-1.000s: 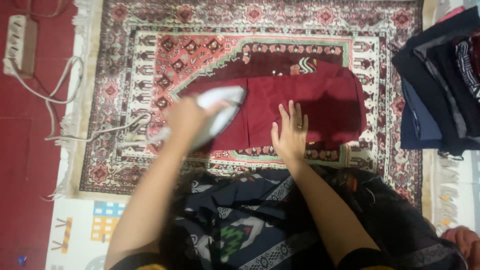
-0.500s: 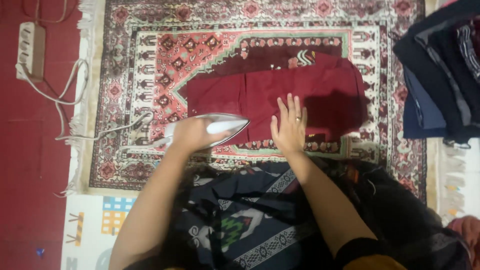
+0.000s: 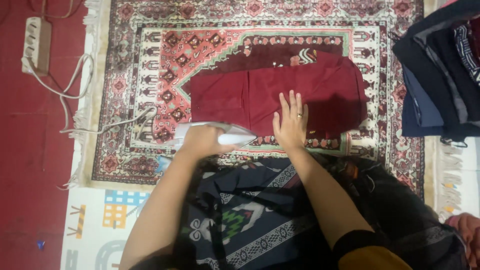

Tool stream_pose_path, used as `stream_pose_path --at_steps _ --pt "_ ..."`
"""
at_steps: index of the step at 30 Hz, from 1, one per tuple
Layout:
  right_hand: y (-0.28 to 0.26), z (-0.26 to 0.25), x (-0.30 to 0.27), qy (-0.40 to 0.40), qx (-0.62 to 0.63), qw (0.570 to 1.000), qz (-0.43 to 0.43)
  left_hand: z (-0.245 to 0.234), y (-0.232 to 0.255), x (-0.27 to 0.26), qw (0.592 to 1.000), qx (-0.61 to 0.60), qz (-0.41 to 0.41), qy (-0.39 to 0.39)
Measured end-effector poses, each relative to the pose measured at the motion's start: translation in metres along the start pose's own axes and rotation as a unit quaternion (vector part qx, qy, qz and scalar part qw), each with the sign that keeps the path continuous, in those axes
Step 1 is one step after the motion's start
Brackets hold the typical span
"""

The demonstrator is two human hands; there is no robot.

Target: Ironing and folding a red shirt on a rug on the floor using a spray bottle and an iron.

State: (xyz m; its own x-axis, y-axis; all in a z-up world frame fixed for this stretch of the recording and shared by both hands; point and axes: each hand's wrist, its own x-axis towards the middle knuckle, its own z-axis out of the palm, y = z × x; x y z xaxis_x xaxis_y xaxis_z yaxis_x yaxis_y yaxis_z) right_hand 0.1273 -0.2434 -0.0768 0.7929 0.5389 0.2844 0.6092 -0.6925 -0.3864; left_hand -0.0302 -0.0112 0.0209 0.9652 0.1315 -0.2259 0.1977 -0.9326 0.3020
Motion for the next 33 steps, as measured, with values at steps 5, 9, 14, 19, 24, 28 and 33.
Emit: stream_pose_path --at_steps 5,9,14,19,24,28,33 --pt "0.000 0.000 -0.001 0.003 0.002 1.000 -0.003 -0.024 -0.037 -0.022 0.997 0.016 -0.063 -0.037" --pt "-0.003 -0.002 -0.001 -0.003 -0.004 1.000 0.001 -0.051 -0.054 -0.030 0.977 -0.004 -0.207 0.050" --pt "-0.002 -0.001 -0.001 0.008 -0.010 1.000 -0.003 -0.052 -0.075 0.006 0.914 -0.069 -0.320 0.239" --pt "-0.003 -0.003 0.001 0.017 -0.017 1.000 -0.013 -0.042 -0.090 0.041 0.883 -0.086 -0.364 0.283" --pt "-0.003 -0.003 -0.004 0.012 -0.031 0.999 -0.012 -0.026 -0.105 0.044 0.896 -0.036 -0.384 0.218" --pt "-0.002 -0.001 0.003 0.041 -0.042 0.998 -0.028 -0.029 -0.115 0.043 0.865 -0.052 -0.417 0.274" --pt "-0.002 0.001 -0.007 0.032 -0.051 0.998 -0.017 -0.053 -0.123 0.038 0.828 -0.045 -0.440 0.344"
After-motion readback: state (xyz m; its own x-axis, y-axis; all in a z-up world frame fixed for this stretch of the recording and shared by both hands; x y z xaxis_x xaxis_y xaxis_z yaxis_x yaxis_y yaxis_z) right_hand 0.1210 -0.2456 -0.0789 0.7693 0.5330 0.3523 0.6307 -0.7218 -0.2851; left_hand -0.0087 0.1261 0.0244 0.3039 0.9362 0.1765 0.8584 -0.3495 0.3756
